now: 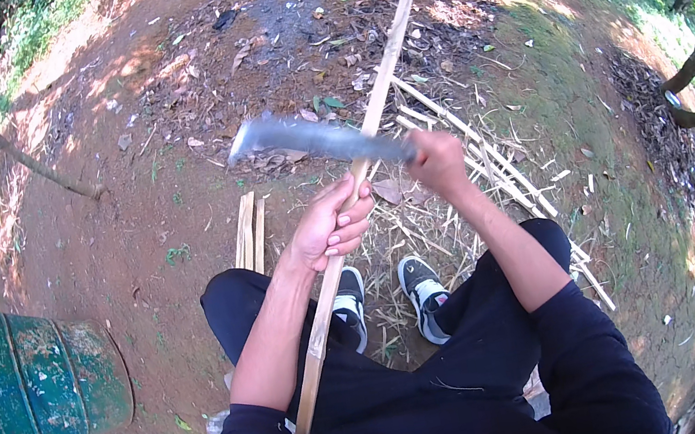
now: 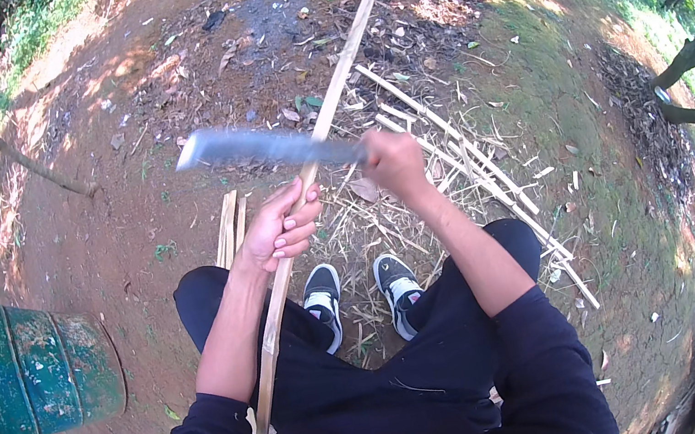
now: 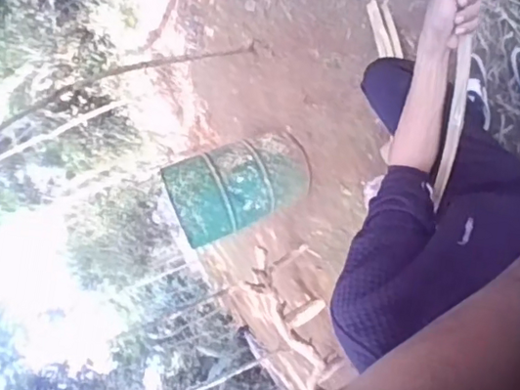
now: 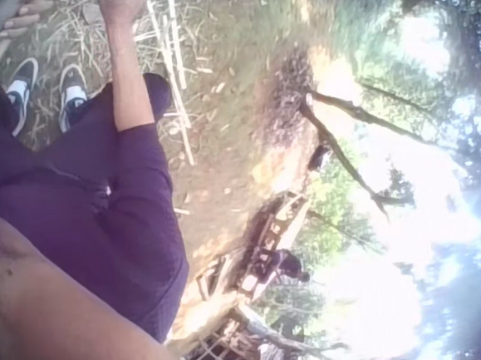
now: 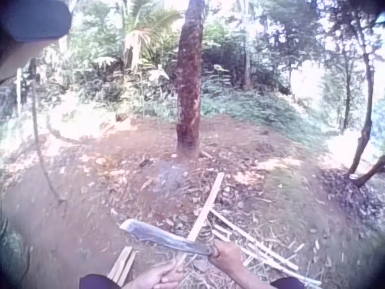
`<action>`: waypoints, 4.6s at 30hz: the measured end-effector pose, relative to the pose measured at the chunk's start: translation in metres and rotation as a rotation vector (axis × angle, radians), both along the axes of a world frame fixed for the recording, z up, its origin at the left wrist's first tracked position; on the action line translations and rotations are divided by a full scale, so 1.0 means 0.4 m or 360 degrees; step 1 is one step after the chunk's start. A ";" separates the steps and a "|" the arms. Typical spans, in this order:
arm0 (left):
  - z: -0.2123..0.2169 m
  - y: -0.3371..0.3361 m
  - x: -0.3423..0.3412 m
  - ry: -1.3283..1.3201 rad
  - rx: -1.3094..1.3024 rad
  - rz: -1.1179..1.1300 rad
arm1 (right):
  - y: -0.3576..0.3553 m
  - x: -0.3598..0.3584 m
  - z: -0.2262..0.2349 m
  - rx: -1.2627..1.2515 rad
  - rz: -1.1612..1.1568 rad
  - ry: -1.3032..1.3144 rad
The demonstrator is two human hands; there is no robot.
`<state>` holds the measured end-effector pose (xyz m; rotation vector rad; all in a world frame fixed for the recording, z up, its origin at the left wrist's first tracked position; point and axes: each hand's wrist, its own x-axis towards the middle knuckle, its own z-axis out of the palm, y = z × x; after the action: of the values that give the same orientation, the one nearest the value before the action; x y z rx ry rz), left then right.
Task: The person uses a machete to shave thin layers off a long, thin wood strip by hand, smoothing its surface over its entire length while sitting outdoors.
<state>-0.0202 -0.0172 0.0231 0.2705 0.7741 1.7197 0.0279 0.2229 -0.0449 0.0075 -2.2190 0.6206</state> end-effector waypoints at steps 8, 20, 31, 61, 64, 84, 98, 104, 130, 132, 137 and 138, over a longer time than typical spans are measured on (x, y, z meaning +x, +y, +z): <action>-0.028 -0.012 0.009 -0.0161 0.0127 -0.0129 | 0.037 -0.006 0.029 -0.0533 -0.0464 -0.0215; -0.026 0.013 0.045 0.0095 -0.0185 -0.0206 | 0.139 0.007 0.038 -0.0217 -0.0693 -0.0193; -0.001 0.004 0.009 0.0215 -0.0091 -0.0073 | 0.102 0.019 0.015 0.0325 -0.0261 -0.0051; -0.005 -0.003 0.040 0.0068 -0.0162 -0.0263 | 0.165 0.016 0.015 0.0555 -0.0031 0.0146; -0.002 -0.013 0.038 0.0090 -0.0098 -0.0278 | 0.251 -0.010 0.030 -0.0181 -0.1073 -0.0395; -0.049 0.018 -0.004 0.0524 -0.0277 -0.0126 | 0.197 0.010 0.011 -0.1477 -0.0660 -0.0623; -0.038 0.031 0.009 0.0687 -0.0264 0.0019 | 0.061 0.067 0.085 -0.0153 -0.0282 -0.0267; -0.026 0.012 0.024 0.0405 -0.0047 0.0010 | 0.036 0.051 0.085 0.0067 -0.0278 -0.0158; -0.029 0.012 0.044 0.0881 -0.0465 0.0136 | 0.065 0.029 0.069 0.0488 -0.0247 -0.0060; -0.021 0.015 0.053 0.0895 -0.0450 0.0110 | 0.082 0.025 0.095 0.0755 -0.0052 0.0151; -0.018 0.031 0.059 0.0843 -0.0428 0.0092 | 0.158 0.019 0.039 0.0262 -0.0595 -0.0221; -0.030 0.024 0.049 0.0777 -0.0412 0.0098 | 0.132 0.019 0.031 0.0250 -0.0647 -0.0375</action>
<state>-0.0004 -0.0075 0.0113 0.5006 1.3616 1.6044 0.0356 0.2757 -0.0325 -0.4456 -2.3941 0.2308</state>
